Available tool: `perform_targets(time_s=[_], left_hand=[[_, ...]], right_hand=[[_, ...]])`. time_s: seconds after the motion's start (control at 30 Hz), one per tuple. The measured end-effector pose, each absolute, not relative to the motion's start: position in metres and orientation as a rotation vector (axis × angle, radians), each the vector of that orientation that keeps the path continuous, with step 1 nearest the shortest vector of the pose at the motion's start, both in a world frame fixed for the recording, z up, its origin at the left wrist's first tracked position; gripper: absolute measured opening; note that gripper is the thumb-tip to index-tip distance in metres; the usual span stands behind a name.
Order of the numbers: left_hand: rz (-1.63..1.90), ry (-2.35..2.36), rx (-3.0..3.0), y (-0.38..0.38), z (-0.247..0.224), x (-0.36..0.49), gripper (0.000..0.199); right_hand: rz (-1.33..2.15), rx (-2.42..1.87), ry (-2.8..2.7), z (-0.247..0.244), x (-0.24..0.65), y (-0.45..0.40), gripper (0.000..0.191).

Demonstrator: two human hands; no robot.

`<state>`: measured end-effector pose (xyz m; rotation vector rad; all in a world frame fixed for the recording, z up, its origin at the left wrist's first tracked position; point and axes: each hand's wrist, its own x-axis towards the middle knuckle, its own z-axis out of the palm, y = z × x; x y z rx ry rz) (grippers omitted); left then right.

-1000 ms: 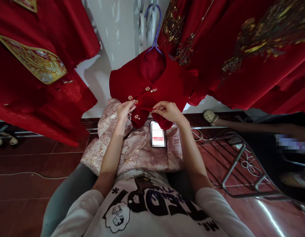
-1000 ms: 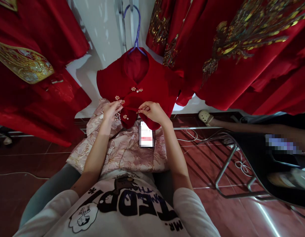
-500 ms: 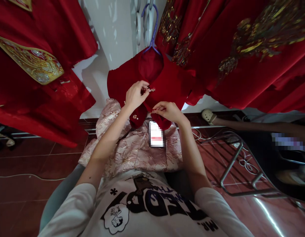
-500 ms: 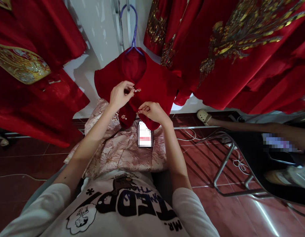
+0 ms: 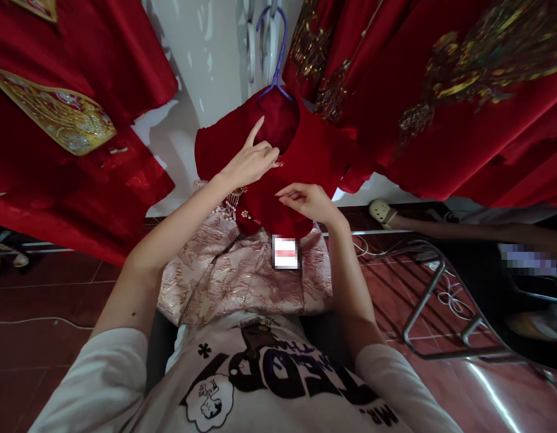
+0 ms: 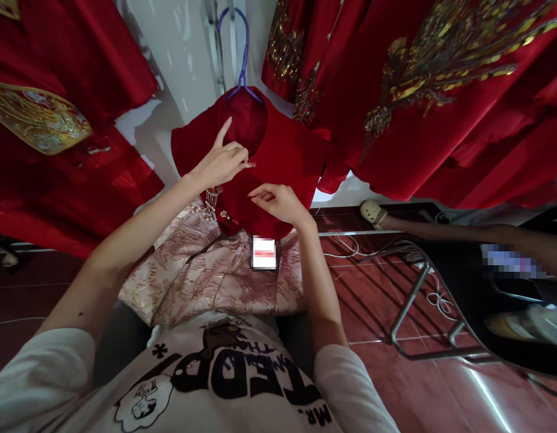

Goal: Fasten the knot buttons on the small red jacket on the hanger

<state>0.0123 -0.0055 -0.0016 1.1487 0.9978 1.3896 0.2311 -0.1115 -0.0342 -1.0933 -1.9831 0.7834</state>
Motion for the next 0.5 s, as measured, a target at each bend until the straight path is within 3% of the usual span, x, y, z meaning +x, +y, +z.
perform_targets(time_s=[0.17, 0.37, 0.5], left_hand=[[1.316, 1.036, 1.098, -0.001, -0.001, 0.013, 0.023], [1.061, 0.84, 1.806, -0.02, 0.022, 0.019, 0.027], [1.137, 0.882, 1.834, -0.025, 0.028, 0.015, 0.028]], right_hand=[[0.585, -0.985, -1.791, -0.013, 0.229, -0.107, 0.035], [0.44, -0.773, -1.754, 0.019, 0.206, -0.069, 0.054], [0.447, -0.742, -1.771, 0.026, 0.195, -0.058, 0.06]])
